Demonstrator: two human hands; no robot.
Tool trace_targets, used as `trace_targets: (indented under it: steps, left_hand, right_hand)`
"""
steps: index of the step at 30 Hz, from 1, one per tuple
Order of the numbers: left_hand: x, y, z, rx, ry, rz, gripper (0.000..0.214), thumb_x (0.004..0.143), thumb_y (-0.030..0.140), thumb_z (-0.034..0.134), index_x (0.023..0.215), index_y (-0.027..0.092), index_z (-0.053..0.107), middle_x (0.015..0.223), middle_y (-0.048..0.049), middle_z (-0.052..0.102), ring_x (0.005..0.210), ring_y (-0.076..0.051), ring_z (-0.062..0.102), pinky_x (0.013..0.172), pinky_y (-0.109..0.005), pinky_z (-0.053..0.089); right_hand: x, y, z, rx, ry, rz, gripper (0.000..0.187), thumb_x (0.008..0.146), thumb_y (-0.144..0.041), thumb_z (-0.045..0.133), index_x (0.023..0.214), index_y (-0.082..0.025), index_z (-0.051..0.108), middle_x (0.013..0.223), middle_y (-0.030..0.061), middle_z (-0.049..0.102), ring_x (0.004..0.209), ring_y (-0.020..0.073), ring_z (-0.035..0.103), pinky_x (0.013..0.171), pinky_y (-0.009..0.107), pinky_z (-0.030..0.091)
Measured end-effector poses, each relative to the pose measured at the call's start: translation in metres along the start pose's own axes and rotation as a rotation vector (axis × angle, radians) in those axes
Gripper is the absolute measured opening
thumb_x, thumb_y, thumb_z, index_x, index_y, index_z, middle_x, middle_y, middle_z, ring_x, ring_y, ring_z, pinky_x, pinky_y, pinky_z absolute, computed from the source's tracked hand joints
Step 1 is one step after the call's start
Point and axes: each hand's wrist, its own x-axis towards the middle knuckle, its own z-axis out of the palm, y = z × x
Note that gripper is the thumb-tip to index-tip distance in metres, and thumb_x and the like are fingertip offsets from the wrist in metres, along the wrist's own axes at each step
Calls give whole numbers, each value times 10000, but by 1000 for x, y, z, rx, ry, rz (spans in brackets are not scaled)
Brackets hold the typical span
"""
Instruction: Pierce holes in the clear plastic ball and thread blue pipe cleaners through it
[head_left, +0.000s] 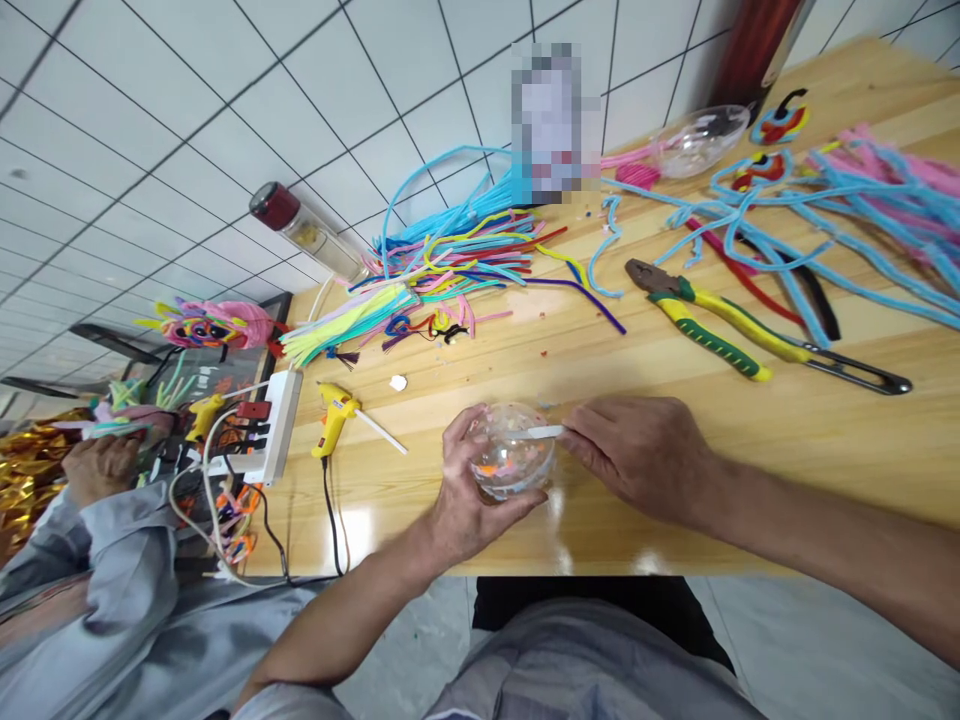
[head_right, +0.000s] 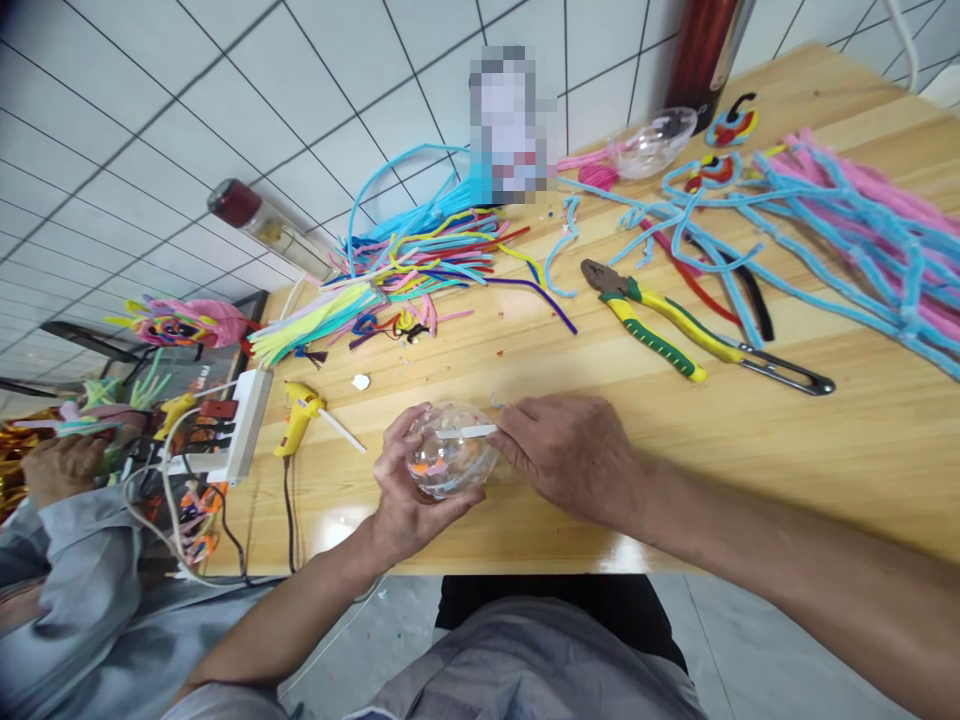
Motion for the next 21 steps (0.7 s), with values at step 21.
trace_targets:
  steps: [21]
  left_hand:
    - [-2, 2, 3, 68, 29, 41, 866, 777, 341, 899, 1440, 277, 346, 1492, -189, 435, 1410, -316, 527, 1071, -553, 562]
  right_hand:
    - [-5, -1, 5, 30, 9, 91, 381, 1106, -326, 434, 819, -187, 642, 688, 1, 690, 604, 140, 627, 574, 299, 287]
